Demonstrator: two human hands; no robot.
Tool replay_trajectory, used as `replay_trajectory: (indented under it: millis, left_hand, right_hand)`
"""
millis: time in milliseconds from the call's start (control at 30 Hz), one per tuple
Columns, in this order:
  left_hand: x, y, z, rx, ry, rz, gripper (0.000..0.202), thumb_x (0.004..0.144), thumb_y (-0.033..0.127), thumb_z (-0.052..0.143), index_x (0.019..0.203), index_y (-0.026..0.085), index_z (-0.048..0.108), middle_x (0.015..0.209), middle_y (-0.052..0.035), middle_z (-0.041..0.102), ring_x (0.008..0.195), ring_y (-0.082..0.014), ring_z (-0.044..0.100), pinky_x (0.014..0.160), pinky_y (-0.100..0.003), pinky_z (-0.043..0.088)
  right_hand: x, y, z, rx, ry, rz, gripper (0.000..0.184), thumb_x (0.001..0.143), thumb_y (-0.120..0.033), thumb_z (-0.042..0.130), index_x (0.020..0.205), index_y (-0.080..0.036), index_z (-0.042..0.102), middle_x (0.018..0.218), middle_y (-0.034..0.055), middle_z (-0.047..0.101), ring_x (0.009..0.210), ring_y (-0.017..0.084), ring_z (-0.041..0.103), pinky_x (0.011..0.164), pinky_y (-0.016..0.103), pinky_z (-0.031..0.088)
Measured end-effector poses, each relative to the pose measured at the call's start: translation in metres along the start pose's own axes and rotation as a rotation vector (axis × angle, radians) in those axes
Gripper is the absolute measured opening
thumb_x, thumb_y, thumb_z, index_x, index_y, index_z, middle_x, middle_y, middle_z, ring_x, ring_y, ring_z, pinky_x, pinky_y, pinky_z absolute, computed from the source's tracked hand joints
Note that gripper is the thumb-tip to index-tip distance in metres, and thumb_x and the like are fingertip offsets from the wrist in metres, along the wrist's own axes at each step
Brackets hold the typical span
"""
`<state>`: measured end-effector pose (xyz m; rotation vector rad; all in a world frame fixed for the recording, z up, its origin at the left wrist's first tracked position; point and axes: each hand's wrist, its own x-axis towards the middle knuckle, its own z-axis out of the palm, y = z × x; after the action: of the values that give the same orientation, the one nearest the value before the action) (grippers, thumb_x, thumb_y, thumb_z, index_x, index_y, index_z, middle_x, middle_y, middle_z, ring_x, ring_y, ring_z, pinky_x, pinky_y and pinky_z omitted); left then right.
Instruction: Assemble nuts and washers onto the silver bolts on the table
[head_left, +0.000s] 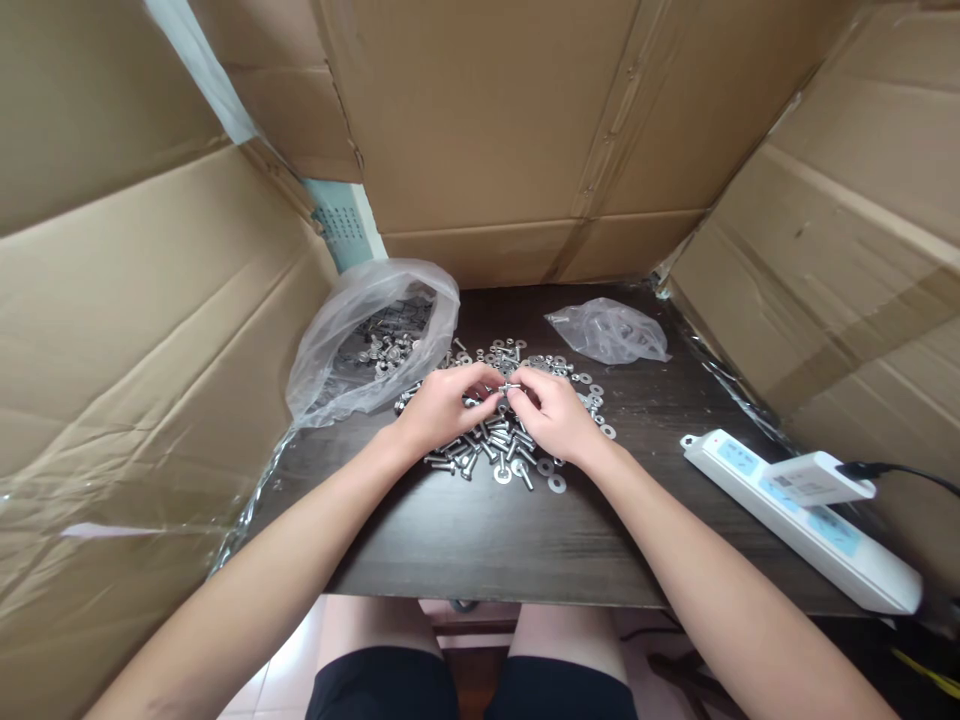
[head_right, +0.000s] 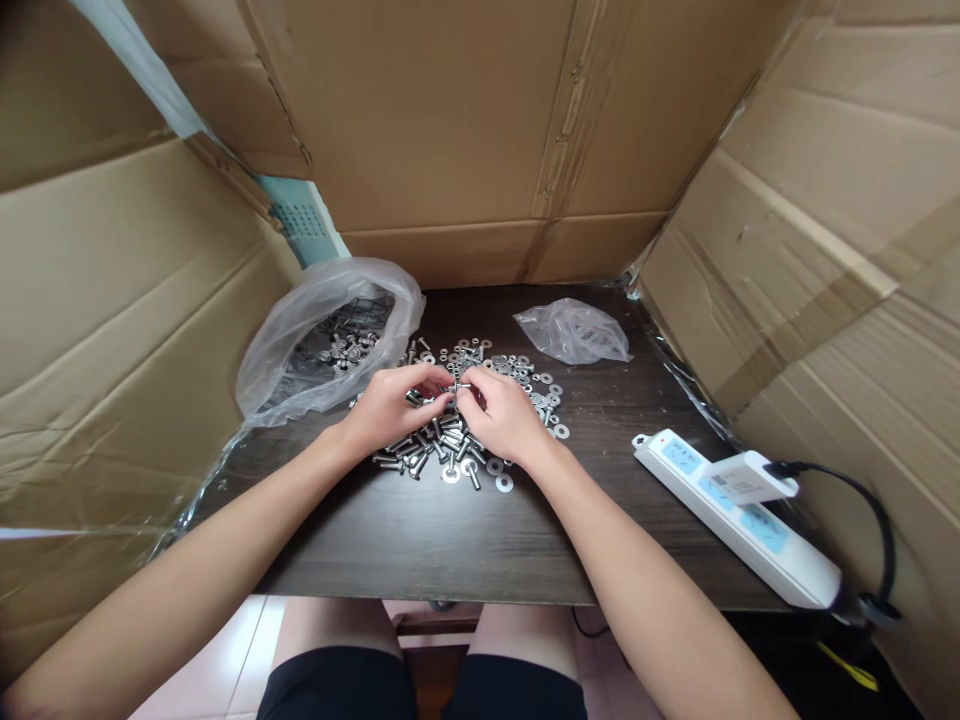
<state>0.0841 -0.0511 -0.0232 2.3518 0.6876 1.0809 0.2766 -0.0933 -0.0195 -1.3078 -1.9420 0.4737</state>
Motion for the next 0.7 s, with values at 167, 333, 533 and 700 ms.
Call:
replay_trajectory:
  millis: [167, 333, 533, 700]
  left_hand:
    - [0.0008, 0.0011, -0.0012, 0.029, -0.012, 0.071, 0.032, 0.089, 0.020, 0.069, 0.121, 0.014, 0.067, 0.100, -0.0057, 0.074, 0.080, -0.0123, 0.069, 0.074, -0.023, 0.055]
    - [0.0017, 0.0014, -0.0031, 0.073, -0.026, 0.054, 0.018, 0.092, 0.022, 0.066, 0.108, 0.015, 0.070, 0.095, -0.0047, 0.073, 0.081, -0.0132, 0.068, 0.076, -0.025, 0.054]
    - [0.0013, 0.0002, -0.0011, 0.071, -0.014, 0.045, 0.017, 0.091, 0.024, 0.068, 0.106, 0.015, 0.069, 0.094, -0.0031, 0.073, 0.081, -0.0132, 0.068, 0.077, -0.025, 0.054]
    - [0.0006, -0.0005, -0.0001, 0.066, -0.020, 0.017, 0.015, 0.092, 0.024, 0.068, 0.105, 0.016, 0.068, 0.092, -0.0024, 0.072, 0.081, -0.0133, 0.068, 0.075, -0.024, 0.053]
  right_hand:
    - [0.0005, 0.0017, 0.0010, -0.004, 0.006, -0.009, 0.022, 0.094, -0.026, 0.045, 0.073, -0.019, 0.047, 0.073, 0.0019, 0.055, 0.069, 0.016, 0.050, 0.066, 0.029, 0.034]
    - [0.0001, 0.0021, 0.0006, -0.015, -0.014, 0.018, 0.024, 0.095, -0.027, 0.044, 0.073, -0.019, 0.047, 0.073, 0.0022, 0.056, 0.070, 0.016, 0.051, 0.067, 0.029, 0.034]
    - [0.0001, 0.0014, 0.0009, -0.021, -0.015, 0.021, 0.022, 0.094, -0.027, 0.044, 0.074, -0.019, 0.049, 0.073, 0.0021, 0.056, 0.071, 0.016, 0.052, 0.068, 0.029, 0.035]
    - [0.0003, 0.0003, 0.0013, -0.008, -0.033, 0.016, 0.024, 0.094, -0.027, 0.044, 0.072, -0.019, 0.046, 0.070, 0.0011, 0.053, 0.068, 0.016, 0.049, 0.066, 0.029, 0.033]
